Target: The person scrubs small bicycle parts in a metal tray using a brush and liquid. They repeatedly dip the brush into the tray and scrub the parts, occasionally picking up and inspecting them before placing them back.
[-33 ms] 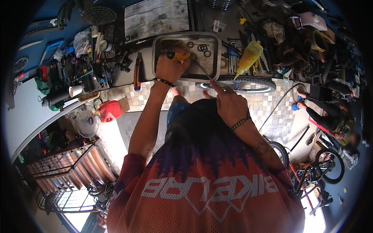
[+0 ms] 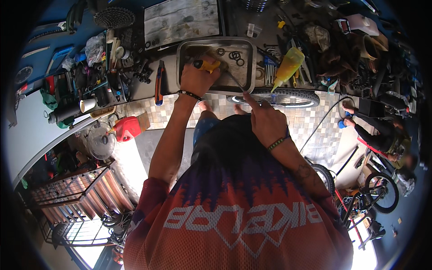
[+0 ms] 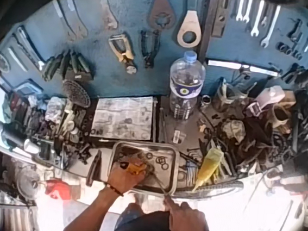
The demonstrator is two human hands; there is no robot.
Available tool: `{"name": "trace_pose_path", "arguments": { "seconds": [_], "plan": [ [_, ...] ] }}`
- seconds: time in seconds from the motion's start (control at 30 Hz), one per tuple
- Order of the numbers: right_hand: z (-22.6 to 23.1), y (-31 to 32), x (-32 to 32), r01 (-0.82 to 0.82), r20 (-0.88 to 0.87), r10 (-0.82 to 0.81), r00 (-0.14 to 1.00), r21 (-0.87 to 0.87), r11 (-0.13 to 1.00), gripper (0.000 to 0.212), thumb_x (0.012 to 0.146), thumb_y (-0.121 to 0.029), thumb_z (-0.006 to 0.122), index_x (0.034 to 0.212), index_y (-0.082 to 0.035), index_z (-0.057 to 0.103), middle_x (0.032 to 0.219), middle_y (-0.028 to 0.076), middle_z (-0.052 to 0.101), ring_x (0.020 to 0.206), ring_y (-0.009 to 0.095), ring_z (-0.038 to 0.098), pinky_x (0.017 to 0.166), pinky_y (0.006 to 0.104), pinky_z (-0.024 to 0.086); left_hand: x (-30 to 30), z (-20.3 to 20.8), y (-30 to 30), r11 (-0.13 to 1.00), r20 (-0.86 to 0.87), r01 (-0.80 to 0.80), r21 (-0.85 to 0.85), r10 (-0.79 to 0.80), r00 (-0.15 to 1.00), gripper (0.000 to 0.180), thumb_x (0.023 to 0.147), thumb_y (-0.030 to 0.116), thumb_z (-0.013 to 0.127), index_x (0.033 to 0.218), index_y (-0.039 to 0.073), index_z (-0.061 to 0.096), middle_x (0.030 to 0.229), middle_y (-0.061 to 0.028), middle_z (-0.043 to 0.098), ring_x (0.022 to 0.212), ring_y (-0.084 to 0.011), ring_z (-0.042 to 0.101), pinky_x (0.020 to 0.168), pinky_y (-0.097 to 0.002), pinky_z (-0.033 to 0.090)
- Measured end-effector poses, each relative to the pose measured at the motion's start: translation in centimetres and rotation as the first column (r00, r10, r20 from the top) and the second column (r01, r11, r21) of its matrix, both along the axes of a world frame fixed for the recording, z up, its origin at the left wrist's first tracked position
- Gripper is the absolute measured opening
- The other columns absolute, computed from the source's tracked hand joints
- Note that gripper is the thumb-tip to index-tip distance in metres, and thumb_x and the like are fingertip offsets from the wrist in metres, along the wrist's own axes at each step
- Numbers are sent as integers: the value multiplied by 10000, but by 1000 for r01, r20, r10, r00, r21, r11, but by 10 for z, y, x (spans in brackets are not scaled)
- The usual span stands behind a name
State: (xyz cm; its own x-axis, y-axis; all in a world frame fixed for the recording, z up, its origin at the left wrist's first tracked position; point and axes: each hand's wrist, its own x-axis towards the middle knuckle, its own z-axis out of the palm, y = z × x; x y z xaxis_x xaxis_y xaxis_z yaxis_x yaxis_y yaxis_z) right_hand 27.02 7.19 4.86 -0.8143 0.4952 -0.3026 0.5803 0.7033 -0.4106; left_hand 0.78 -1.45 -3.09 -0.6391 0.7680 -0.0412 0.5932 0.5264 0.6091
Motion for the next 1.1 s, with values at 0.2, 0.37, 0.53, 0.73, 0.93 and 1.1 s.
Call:
{"name": "trace_pose_path", "arguments": {
  "seconds": [0.2,0.37,0.53,0.73,0.93,1.1],
  "plan": [
    [0,0,-9,-18,64,15,998,49,999,676,943,-132,704,1602,-210,575,1005,189,751,737,352,794,649,468,656,-6,-2,4,999,100,2,-34,2,995,383,863,381,859,1186,207,749,963,-164,814,942,-418,798,864,-480,650],
    [0,-4,-13,-18,107,11,994,65,998,700,934,-117,684,1617,-202,557,1022,182,760,753,335,799,651,453,657,-15,15,7,991,504,-130,27,99,858,437,909,259,880,1314,162,749,963,-110,814,885,-240,813,758,-352,673],
    [-4,-5,-13,-18,103,11,995,65,998,599,1025,-255,650,1618,-235,566,988,215,753,736,357,793,623,469,634,-15,20,-4,994,684,-97,45,40,728,427,927,190,895,1323,113,756,1054,-86,806,910,-128,783,734,-288,669],
    [3,-5,-17,-33,158,22,987,65,997,611,1012,-206,630,1620,-211,559,976,204,752,744,337,798,621,447,641,-28,9,-6,981,261,110,159,-149,954,421,885,222,942,1274,131,809,1158,-116,826,1016,-247,808,880,-357,651],
    [-4,-7,-13,32,57,-35,998,60,998,454,1136,-363,575,1570,-234,615,909,227,747,721,394,778,656,503,626,-21,10,-9,962,393,159,222,-238,888,361,857,279,968,1166,133,854,1146,-112,839,1052,-260,814,925,-365,638],
    [-1,-5,-14,15,80,-19,997,48,999,502,1076,-281,604,1572,-208,607,925,211,754,740,361,788,648,475,637,-23,18,-3,963,351,209,169,-257,900,346,851,298,969,1123,116,856,1115,-105,844,1007,-267,818,928,-374,627]
  ]
}}
